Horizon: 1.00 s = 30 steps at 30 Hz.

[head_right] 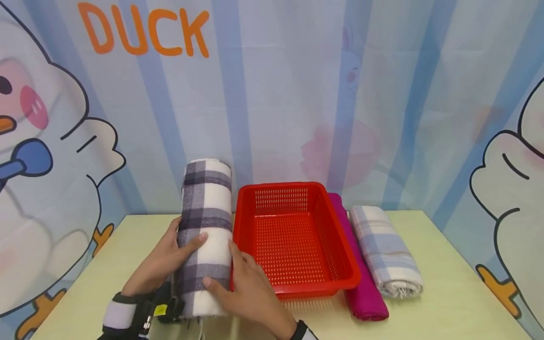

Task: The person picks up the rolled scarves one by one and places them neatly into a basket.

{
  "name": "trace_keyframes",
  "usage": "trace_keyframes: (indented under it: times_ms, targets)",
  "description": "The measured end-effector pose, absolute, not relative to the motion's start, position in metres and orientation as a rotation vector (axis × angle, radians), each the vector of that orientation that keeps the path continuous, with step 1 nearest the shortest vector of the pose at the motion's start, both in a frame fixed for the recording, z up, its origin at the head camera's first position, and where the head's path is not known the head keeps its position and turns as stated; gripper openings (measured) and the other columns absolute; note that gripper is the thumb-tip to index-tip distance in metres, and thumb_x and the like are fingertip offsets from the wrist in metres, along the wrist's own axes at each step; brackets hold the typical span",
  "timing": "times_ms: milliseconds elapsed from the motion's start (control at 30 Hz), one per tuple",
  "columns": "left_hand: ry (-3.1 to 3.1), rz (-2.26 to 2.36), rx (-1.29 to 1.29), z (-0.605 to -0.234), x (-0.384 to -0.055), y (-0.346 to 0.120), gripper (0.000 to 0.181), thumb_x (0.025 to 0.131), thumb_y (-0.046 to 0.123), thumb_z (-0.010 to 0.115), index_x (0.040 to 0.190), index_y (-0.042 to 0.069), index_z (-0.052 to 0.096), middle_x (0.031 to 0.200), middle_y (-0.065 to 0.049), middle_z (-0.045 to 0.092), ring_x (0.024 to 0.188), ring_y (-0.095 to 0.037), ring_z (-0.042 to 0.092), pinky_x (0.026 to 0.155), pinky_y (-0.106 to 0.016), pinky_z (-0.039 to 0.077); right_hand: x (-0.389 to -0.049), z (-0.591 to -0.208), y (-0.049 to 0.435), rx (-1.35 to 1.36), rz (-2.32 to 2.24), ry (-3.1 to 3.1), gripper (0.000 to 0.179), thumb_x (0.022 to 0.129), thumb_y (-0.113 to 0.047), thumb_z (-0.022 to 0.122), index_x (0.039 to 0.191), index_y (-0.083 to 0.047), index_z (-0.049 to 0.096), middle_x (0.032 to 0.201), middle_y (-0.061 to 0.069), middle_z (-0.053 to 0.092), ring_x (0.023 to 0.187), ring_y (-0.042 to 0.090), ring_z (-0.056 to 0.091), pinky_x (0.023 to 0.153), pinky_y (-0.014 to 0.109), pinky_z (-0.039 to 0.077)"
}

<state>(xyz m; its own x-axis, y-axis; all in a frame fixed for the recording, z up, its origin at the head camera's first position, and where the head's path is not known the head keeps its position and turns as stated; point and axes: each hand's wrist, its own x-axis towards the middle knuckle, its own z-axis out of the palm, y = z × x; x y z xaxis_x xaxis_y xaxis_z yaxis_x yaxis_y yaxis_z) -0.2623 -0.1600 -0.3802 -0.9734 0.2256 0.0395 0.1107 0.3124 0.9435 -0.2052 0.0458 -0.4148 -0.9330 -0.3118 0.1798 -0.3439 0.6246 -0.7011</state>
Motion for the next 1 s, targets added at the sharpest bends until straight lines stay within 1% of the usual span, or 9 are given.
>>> trace_keyframes:
  times_ms: [167, 267, 367, 400, 500, 567, 667, 867, 1000]
  targets:
    - [2.461, 1.77, 0.287, -0.38, -0.259, -0.159, 0.084, 0.094, 0.044, 0.064, 0.156, 0.022, 0.011, 0.145, -0.012, 0.04, 0.124, -0.033, 0.051, 0.096, -0.044, 0.049, -0.205, -0.413, 0.046, 0.567, 1.249, -2.813, 0.091, 0.092, -0.07, 0.048, 0.16, -0.019, 0.016, 0.151, 0.018, 0.045, 0.132, 0.033, 0.051, 0.101, 0.058, 0.046]
    - [2.454, 1.784, 0.287, -0.379, -0.256, -0.159, 0.083, 0.094, 0.043, 0.064, 0.155, 0.022, 0.012, 0.145, -0.013, 0.04, 0.125, -0.033, 0.052, 0.096, -0.045, 0.05, -0.204, -0.412, 0.047, 0.577, 1.282, -2.804, 0.091, 0.092, -0.069, 0.05, 0.161, -0.021, 0.014, 0.149, 0.018, 0.046, 0.127, 0.033, 0.054, 0.098, 0.056, 0.048]
    - [2.443, 1.799, 0.289, -0.379, -0.254, -0.158, 0.082, 0.094, 0.042, 0.064, 0.155, 0.022, 0.012, 0.145, -0.012, 0.039, 0.126, -0.033, 0.051, 0.097, -0.045, 0.05, -0.204, -0.412, 0.048, 0.592, 1.356, -2.772, 0.091, 0.091, -0.065, 0.055, 0.161, -0.022, 0.014, 0.146, 0.016, 0.049, 0.12, 0.028, 0.058, 0.095, 0.052, 0.05]
    - [2.438, 1.803, 0.285, -0.379, -0.253, -0.157, 0.082, 0.094, 0.042, 0.064, 0.155, 0.023, 0.012, 0.145, -0.012, 0.04, 0.125, -0.033, 0.051, 0.096, -0.045, 0.05, -0.204, -0.413, 0.048, 0.599, 1.403, -2.752, 0.091, 0.091, -0.063, 0.057, 0.161, -0.023, 0.014, 0.146, 0.015, 0.049, 0.12, 0.028, 0.058, 0.095, 0.051, 0.05]
    - [2.431, 1.812, 0.282, -0.381, -0.252, -0.156, 0.082, 0.094, 0.041, 0.065, 0.154, 0.023, 0.013, 0.145, -0.011, 0.04, 0.124, -0.033, 0.051, 0.096, -0.044, 0.05, -0.205, -0.415, 0.05, 0.591, 1.603, -2.696, 0.088, 0.091, -0.056, 0.062, 0.16, -0.027, 0.015, 0.148, 0.014, 0.049, 0.127, 0.031, 0.055, 0.1, 0.054, 0.048]
    - [2.429, 1.816, 0.281, -0.381, -0.251, -0.154, 0.082, 0.094, 0.041, 0.065, 0.155, 0.024, 0.013, 0.145, -0.011, 0.04, 0.125, -0.033, 0.051, 0.095, -0.045, 0.05, -0.207, -0.416, 0.051, 0.566, 1.736, -2.662, 0.084, 0.092, -0.052, 0.064, 0.158, -0.032, 0.017, 0.151, 0.014, 0.047, 0.135, 0.034, 0.05, 0.103, 0.058, 0.045]
    - [2.427, 1.82, 0.277, -0.382, -0.249, -0.152, 0.082, 0.094, 0.041, 0.064, 0.155, 0.023, 0.012, 0.146, -0.012, 0.039, 0.126, -0.034, 0.051, 0.095, -0.045, 0.05, -0.207, -0.417, 0.053, 0.524, 1.852, -2.641, 0.08, 0.093, -0.049, 0.065, 0.156, -0.036, 0.018, 0.15, 0.018, 0.047, 0.138, 0.039, 0.046, 0.103, 0.061, 0.045]
    - [2.427, 1.817, 0.283, -0.38, -0.249, -0.149, 0.083, 0.095, 0.042, 0.064, 0.156, 0.023, 0.011, 0.147, -0.012, 0.039, 0.127, -0.034, 0.05, 0.096, -0.045, 0.049, -0.209, -0.414, 0.057, 0.526, 1.948, -2.622, 0.078, 0.093, -0.047, 0.065, 0.155, -0.038, 0.019, 0.151, 0.02, 0.045, 0.136, 0.038, 0.048, 0.095, 0.051, 0.053]
    - [2.447, 1.827, 0.327, -0.375, -0.253, -0.148, 0.084, 0.095, 0.041, 0.063, 0.157, 0.021, 0.009, 0.148, -0.012, 0.037, 0.129, -0.034, 0.048, 0.099, -0.047, 0.048, -0.214, -0.408, 0.059, 0.529, 1.992, -2.588, 0.076, 0.093, -0.046, 0.066, 0.154, -0.041, 0.02, 0.152, 0.02, 0.044, 0.138, 0.038, 0.047, 0.087, 0.046, 0.058]
